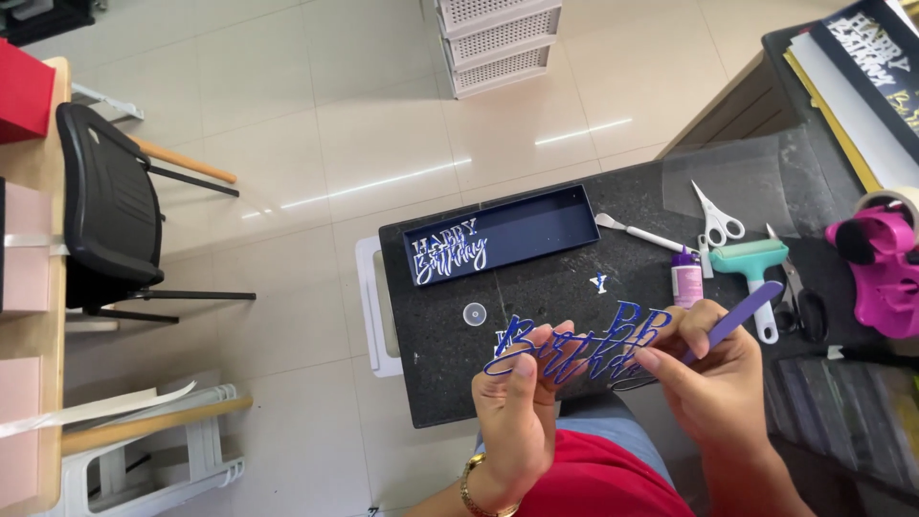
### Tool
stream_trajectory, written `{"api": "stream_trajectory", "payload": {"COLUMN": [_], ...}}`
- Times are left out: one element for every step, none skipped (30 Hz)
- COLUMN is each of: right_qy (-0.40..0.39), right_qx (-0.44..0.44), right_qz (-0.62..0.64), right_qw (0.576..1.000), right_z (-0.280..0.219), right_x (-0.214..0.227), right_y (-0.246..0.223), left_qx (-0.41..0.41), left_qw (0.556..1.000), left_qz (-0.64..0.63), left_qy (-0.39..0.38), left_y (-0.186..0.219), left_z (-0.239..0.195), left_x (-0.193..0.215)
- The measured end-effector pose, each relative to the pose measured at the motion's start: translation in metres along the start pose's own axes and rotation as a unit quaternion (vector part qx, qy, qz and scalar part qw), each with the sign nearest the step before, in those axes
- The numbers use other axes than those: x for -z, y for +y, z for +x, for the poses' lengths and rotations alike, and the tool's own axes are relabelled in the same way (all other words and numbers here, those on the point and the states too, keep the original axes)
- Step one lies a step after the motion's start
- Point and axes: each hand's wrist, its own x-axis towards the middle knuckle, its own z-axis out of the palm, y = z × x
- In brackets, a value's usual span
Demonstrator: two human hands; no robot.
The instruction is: Refining and cleaning up intricate decorative cutout letters using scissors and tweezers.
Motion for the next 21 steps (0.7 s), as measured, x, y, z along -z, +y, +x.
{"api": "stream_trajectory", "payload": {"right_qy": [0.004, 0.012, 0.020, 0.023, 0.029, 0.037, 0.040, 0.043, 0.046, 0.048, 0.053, 0.058, 0.060, 0.058, 0.056, 0.058, 0.049, 0.039, 0.039, 0.037, 0.035], "right_qx": [0.001, 0.012, 0.024, 0.028, 0.043, 0.054, 0.056, 0.067, 0.078, 0.078, 0.092, 0.107, 0.108, 0.121, 0.133, 0.133, 0.142, 0.150, 0.149, 0.158, 0.167], "right_qz": [-0.001, 0.005, 0.011, 0.010, -0.001, -0.012, -0.013, -0.011, -0.009, -0.010, -0.016, -0.023, -0.023, -0.035, -0.048, -0.048, -0.051, -0.054, -0.053, -0.059, -0.065], "right_qw": [1.000, 1.000, 0.999, 0.999, 0.999, 0.998, 0.997, 0.997, 0.996, 0.996, 0.994, 0.992, 0.992, 0.990, 0.988, 0.988, 0.987, 0.986, 0.987, 0.985, 0.983], "right_z": [-0.004, -0.008, -0.012, -0.015, -0.018, -0.022, -0.025, -0.029, -0.032, -0.036, -0.040, -0.042, -0.044, -0.046, -0.048, -0.048, -0.049, -0.048, -0.048, -0.048, -0.048], "right_x": [0.001, 0.002, 0.003, 0.003, 0.004, 0.004, 0.005, 0.005, 0.006, 0.006, 0.007, 0.007, 0.005, 0.003, 0.001, -0.002, -0.004, -0.006, -0.007, -0.007, -0.008], "right_y": [0.000, 0.000, -0.001, -0.002, -0.003, -0.003, -0.004, -0.005, -0.005, -0.004, -0.004, -0.003, -0.005, -0.008, -0.010, -0.012, -0.014, -0.016, -0.017, -0.017, -0.016], "left_qx": [0.004, -0.001, -0.006, -0.004, -0.037, -0.068, -0.065, -0.053, -0.040, -0.038, -0.016, 0.005, 0.007, 0.014, 0.020, 0.022, 0.033, 0.043, 0.044, 0.040, 0.037], "left_qw": [1.000, 1.000, 0.999, 0.999, 0.996, 0.991, 0.991, 0.990, 0.988, 0.988, 0.989, 0.990, 0.990, 0.986, 0.980, 0.980, 0.980, 0.979, 0.979, 0.978, 0.976], "left_qz": [0.000, 0.026, 0.052, 0.052, 0.079, 0.105, 0.105, 0.123, 0.141, 0.141, 0.135, 0.129, 0.129, 0.152, 0.175, 0.177, 0.177, 0.178, 0.179, 0.180, 0.182], "left_qy": [-0.002, -0.005, -0.008, -0.013, -0.033, -0.050, -0.054, -0.053, -0.052, -0.053, -0.052, -0.053, -0.055, -0.071, -0.087, -0.087, -0.089, -0.089, -0.088, -0.100, -0.111], "left_y": [0.000, -0.001, -0.001, 0.001, 0.002, 0.004, 0.005, 0.005, 0.006, 0.004, 0.002, 0.000, 0.005, 0.010, 0.015, 0.016, 0.018, 0.020, 0.023, 0.026, 0.028], "left_z": [-0.002, -0.003, -0.004, -0.004, -0.004, -0.006, -0.006, -0.007, -0.007, -0.009, -0.010, -0.010, -0.009, -0.010, -0.010, -0.011, -0.011, -0.012, -0.011, -0.011, -0.011], "left_x": [0.002, 0.003, 0.004, 0.003, 0.003, 0.003, 0.004, 0.005, 0.006, 0.010, 0.013, 0.016, 0.013, 0.011, 0.009, 0.009, 0.010, 0.010, 0.009, 0.009, 0.009]}}
